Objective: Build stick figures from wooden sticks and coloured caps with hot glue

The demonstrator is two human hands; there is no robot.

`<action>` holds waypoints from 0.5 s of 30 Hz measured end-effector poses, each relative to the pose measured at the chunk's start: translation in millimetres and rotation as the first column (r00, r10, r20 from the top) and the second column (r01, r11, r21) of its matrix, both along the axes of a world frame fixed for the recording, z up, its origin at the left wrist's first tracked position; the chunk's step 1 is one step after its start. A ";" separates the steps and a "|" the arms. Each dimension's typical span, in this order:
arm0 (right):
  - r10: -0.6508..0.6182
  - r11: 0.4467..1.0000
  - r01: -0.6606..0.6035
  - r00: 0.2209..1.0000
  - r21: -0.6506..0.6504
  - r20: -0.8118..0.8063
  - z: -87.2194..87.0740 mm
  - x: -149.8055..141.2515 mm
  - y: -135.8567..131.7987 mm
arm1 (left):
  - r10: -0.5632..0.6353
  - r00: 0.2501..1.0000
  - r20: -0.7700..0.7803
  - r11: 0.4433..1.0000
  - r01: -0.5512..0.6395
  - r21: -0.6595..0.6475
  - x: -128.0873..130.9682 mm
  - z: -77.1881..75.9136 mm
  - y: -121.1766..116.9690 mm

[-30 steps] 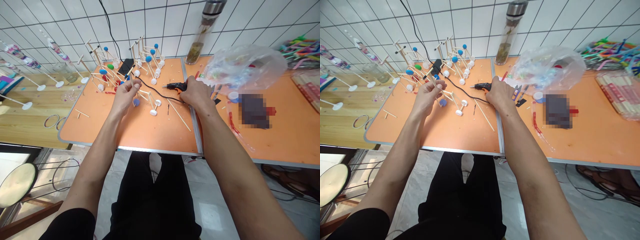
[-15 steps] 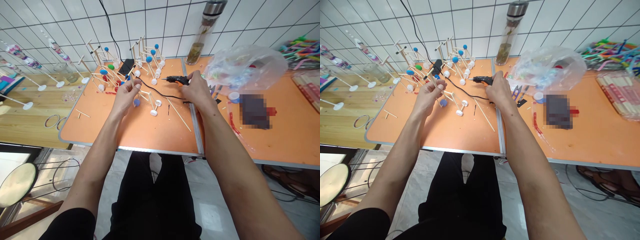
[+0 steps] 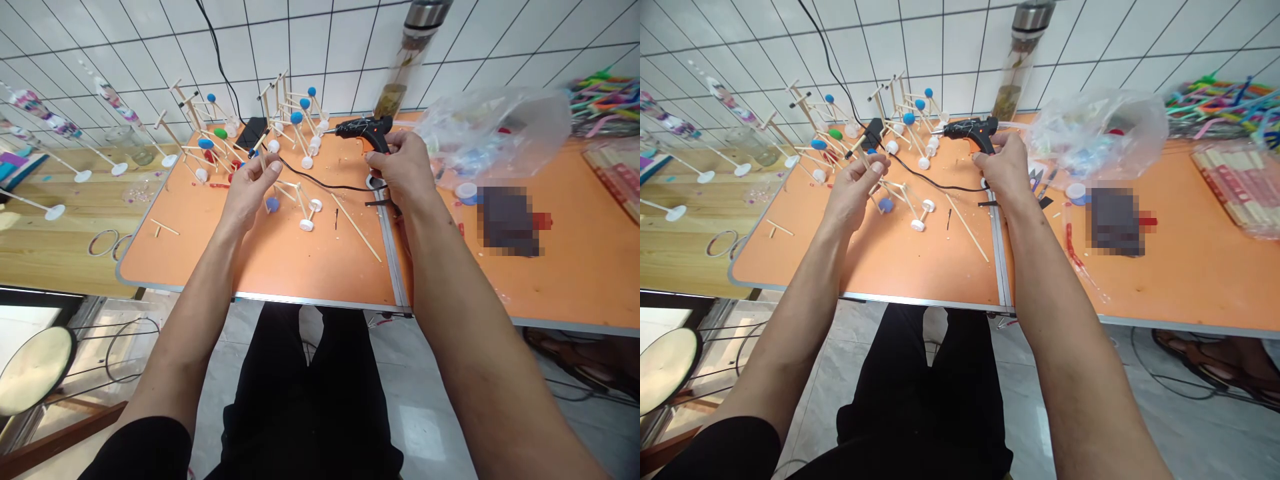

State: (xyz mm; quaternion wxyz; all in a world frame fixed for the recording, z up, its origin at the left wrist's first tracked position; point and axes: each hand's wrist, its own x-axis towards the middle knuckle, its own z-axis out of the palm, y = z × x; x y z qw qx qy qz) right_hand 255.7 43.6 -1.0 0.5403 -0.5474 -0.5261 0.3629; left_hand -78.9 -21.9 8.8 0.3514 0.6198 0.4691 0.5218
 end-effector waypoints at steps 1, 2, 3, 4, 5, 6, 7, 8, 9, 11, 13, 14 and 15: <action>-0.024 0.999 0.023 1.000 -0.047 -0.019 3.7 -2.4 -2.1 | -0.010 1.000 0.003 1.000 0.010 0.003 -0.8 0.1 1.0; -0.031 0.996 0.027 0.999 -0.080 -0.040 7.8 -5.0 -5.0 | -0.019 1.000 0.006 1.000 0.019 0.007 -1.6 0.3 1.9; -0.004 0.996 -0.001 0.998 -0.088 -0.061 12.0 -7.4 -8.3 | -0.025 1.000 0.006 1.000 0.024 0.011 -2.4 0.7 2.6; 0.013 0.995 -0.021 0.996 -0.094 -0.083 15.8 -9.2 -11.7 | -0.028 1.000 0.004 0.999 0.028 0.015 -3.1 1.1 3.1; 0.033 0.994 -0.043 0.994 -0.096 -0.108 19.1 -10.4 -14.8 | -0.030 1.000 -0.001 0.999 0.030 0.020 -3.7 1.8 3.3; 0.051 0.993 -0.064 0.990 -0.100 -0.130 21.6 -11.0 -17.5 | -0.034 0.999 -0.007 0.999 0.034 0.025 -4.4 2.6 3.4; 0.063 0.991 -0.079 0.987 -0.106 -0.150 23.7 -11.3 -19.7 | -0.041 0.999 -0.011 0.999 0.041 0.028 -5.0 3.5 3.4; 0.072 0.989 -0.092 0.983 -0.116 -0.168 25.4 -11.3 -21.5 | -0.050 0.999 -0.012 0.998 0.050 0.030 -5.8 4.6 3.2; 0.077 0.987 -0.101 0.980 -0.127 -0.181 27.1 -11.5 -23.1 | -0.060 0.998 -0.011 0.998 0.061 0.030 -6.6 5.8 3.0; 0.074 0.984 -0.104 0.977 -0.142 -0.199 31.0 -12.7 -26.7 | -0.082 0.997 -0.010 0.996 0.082 0.029 -8.2 8.2 2.5; 0.062 0.985 -0.094 0.975 -0.146 -0.214 36.0 -15.5 -31.5 | -0.094 0.995 -0.021 0.995 0.095 0.034 -9.4 10.4 1.9; 0.059 0.986 -0.092 0.973 -0.142 -0.222 38.7 -17.4 -34.4 | -0.095 0.995 -0.028 0.995 0.096 0.040 -9.8 11.3 1.5; 0.054 0.987 -0.088 0.971 -0.134 -0.233 41.3 -19.4 -37.3 | -0.091 0.995 -0.034 0.995 0.093 0.047 -9.9 12.1 0.9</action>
